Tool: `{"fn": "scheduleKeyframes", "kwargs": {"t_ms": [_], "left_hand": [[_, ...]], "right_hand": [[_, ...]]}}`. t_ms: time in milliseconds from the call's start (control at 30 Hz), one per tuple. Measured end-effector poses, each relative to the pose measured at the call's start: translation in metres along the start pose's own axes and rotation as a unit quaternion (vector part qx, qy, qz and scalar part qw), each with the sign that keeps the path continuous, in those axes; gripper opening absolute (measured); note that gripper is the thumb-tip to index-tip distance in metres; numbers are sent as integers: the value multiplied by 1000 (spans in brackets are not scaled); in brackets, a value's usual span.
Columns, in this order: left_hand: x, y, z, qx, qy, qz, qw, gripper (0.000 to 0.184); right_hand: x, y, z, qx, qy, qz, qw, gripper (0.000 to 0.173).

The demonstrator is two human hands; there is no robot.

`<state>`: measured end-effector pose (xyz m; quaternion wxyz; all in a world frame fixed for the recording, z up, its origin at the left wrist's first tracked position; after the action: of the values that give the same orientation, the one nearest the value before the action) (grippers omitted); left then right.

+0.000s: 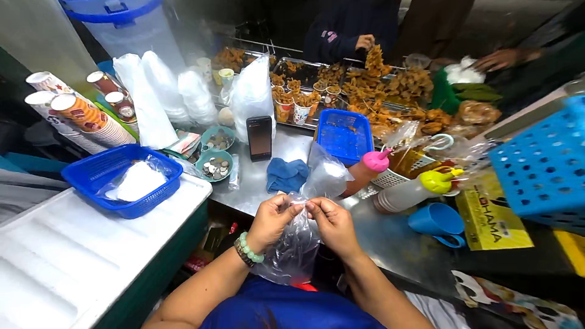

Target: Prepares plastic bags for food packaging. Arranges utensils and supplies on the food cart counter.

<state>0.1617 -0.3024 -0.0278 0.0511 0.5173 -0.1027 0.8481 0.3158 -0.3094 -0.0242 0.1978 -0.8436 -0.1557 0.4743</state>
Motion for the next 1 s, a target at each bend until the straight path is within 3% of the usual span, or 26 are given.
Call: {"fn": "scheduleKeyframes", "kwargs": {"t_ms": [167, 233, 367, 567, 667, 767, 833, 933, 1000], "left_hand": [[-3, 0, 5, 8, 150, -63, 987, 8], [-4, 0, 5, 10, 140, -56, 989, 15], [-1, 1, 4, 12, 86, -38, 996, 7], [-4, 6, 6, -62, 213, -112, 969, 8], [-5, 11, 10, -152, 308, -145, 928, 9], [-7, 8, 13, -103, 192, -107, 970, 22], [-8, 7, 15, -85, 152, -94, 980, 22], [-11, 8, 15, -128, 260, -103, 952, 15], [-6, 9, 14, -198, 345, -110, 911, 15]], "right_hand": [[-1, 6, -1, 13, -9, -3, 1000, 25], [3, 8, -1, 14, -72, 6, 997, 23], [7, 6, 0, -7, -128, 32, 991, 13], [8, 10, 2, -6, -76, 32, 997, 21], [16, 12, -1, 19, -152, 71, 986, 23], [15, 15, -3, -7, -264, 68, 962, 21], [9, 18, -3, -47, -254, 46, 965, 17], [9, 16, -10, -21, -215, 45, 975, 5], [16, 14, -15, 9, -299, 76, 951, 8]]}}
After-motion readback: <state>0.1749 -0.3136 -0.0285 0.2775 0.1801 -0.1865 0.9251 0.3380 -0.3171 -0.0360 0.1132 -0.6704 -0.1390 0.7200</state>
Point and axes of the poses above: each hand's wrist, its own y-axis away from the middle knuckle, its own z-axis out of the palm, x = y × z, the point moved 5 cm from there along -y, towards the middle knuckle, and after that the axes turned 15 degrees about y, right-handed, at the moved point
